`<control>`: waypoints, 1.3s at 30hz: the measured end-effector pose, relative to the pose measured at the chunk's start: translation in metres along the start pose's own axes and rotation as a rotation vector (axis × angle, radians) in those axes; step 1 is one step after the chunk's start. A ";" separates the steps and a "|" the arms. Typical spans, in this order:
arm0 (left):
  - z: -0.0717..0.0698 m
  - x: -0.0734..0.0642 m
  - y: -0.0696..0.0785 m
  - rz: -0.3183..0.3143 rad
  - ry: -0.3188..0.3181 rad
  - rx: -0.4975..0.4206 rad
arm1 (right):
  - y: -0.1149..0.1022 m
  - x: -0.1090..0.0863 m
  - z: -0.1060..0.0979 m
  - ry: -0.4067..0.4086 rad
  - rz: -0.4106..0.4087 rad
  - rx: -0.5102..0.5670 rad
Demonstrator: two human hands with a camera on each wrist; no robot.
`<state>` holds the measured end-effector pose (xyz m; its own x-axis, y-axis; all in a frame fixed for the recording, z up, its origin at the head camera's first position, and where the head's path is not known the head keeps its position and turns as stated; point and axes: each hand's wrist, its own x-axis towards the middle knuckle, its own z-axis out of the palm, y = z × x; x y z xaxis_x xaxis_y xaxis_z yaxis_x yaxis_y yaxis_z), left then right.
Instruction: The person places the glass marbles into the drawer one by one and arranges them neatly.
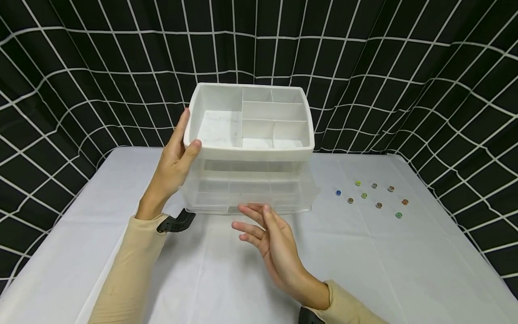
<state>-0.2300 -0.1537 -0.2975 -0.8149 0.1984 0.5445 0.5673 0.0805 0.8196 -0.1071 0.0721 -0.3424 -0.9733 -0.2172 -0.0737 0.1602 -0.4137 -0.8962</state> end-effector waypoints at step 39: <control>-0.001 0.002 0.004 0.015 -0.002 0.144 | 0.003 -0.005 0.001 -0.006 -0.024 -0.069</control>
<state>-0.2293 -0.1535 -0.2928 -0.8058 0.2024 0.5565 0.5910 0.2169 0.7770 -0.1016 0.0711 -0.3439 -0.9758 -0.2130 -0.0499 0.1253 -0.3569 -0.9257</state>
